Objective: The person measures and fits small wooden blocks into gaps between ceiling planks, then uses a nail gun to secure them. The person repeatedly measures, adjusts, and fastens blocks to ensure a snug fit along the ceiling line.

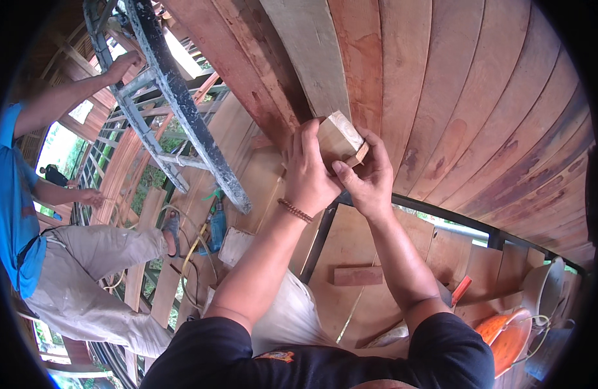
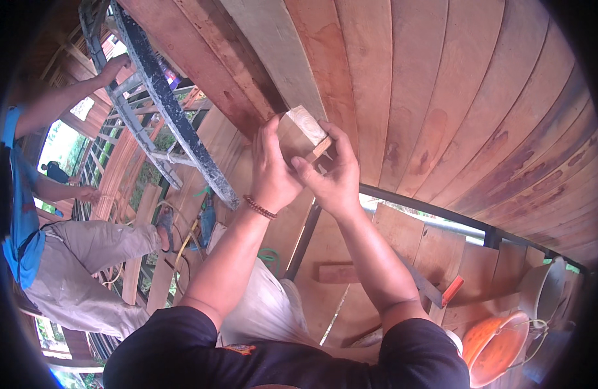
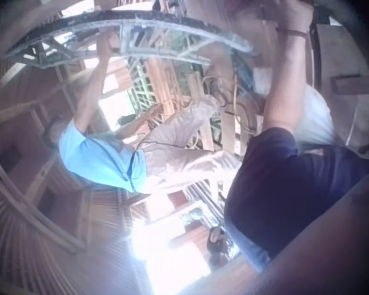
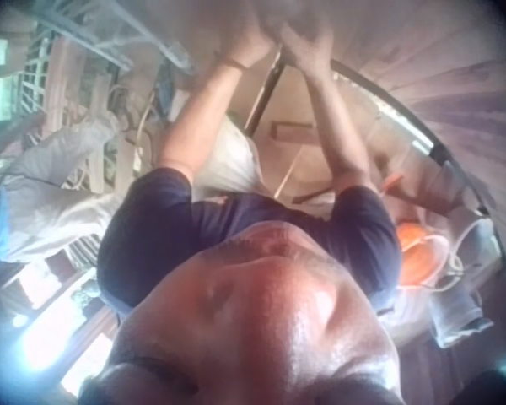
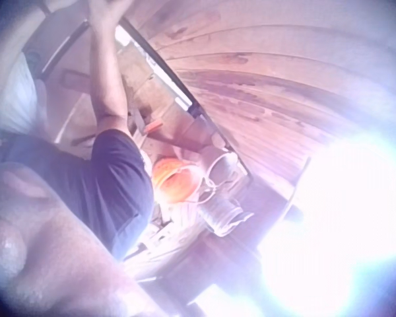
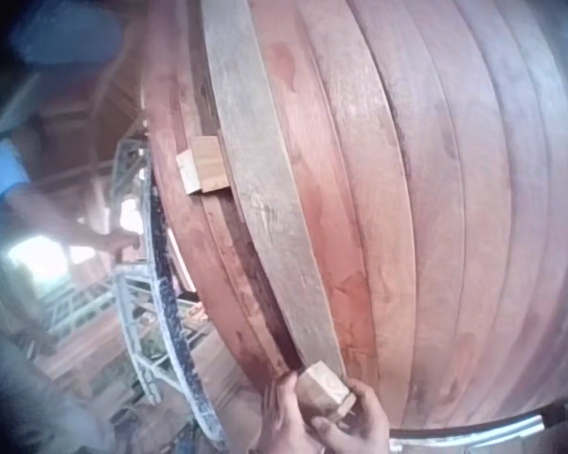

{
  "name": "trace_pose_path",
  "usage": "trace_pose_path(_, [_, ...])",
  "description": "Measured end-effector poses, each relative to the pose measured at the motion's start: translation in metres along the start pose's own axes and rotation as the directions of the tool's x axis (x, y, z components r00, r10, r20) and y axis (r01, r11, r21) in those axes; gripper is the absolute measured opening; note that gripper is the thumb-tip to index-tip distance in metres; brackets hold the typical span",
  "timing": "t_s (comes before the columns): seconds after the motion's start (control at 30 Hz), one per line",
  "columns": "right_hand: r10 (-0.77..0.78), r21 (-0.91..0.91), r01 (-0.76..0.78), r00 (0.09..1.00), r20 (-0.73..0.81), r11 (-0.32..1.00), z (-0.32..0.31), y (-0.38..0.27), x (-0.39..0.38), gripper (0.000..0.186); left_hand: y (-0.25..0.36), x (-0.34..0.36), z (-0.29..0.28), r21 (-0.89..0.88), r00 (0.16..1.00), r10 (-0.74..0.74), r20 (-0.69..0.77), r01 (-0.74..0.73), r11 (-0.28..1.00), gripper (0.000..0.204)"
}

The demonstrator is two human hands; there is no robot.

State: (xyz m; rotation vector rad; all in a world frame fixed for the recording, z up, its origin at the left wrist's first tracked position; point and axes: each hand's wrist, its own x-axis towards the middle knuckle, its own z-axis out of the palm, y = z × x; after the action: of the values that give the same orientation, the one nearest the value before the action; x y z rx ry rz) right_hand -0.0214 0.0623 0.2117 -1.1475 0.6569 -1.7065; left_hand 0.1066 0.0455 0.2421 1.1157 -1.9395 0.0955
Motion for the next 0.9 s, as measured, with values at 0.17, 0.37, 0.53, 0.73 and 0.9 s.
trace_pose_path(0.17, [0.028,0.072,-0.03,0.999,0.019,0.997,-0.021,-0.013,0.0,0.068,0.002,0.013,-0.026,-0.266,0.97,0.133,0.204,-0.075,0.961,0.082])
trace_pose_path(0.37, [0.119,0.143,-0.134,0.987,0.11,0.981,-0.041,-0.012,0.003,0.061,-0.004,0.016,-0.03,-0.397,0.936,0.065,0.345,0.083,0.914,0.057])
trace_pose_path(0.53, [0.119,0.195,-0.145,0.984,0.136,0.97,-0.047,-0.003,0.006,0.062,-0.005,0.016,-0.026,-0.402,0.933,0.052,0.356,0.102,0.91,0.058])
trace_pose_path(0.73, [0.136,0.161,-0.159,0.98,0.146,0.974,-0.048,-0.009,0.008,0.066,0.0,0.014,-0.026,-0.411,0.931,0.012,0.366,0.15,0.899,0.058])
trace_pose_path(0.9, [0.148,0.147,-0.17,0.978,0.147,0.974,-0.05,-0.01,0.008,0.07,0.001,0.014,-0.025,-0.388,0.93,0.023,0.368,0.131,0.912,0.058])
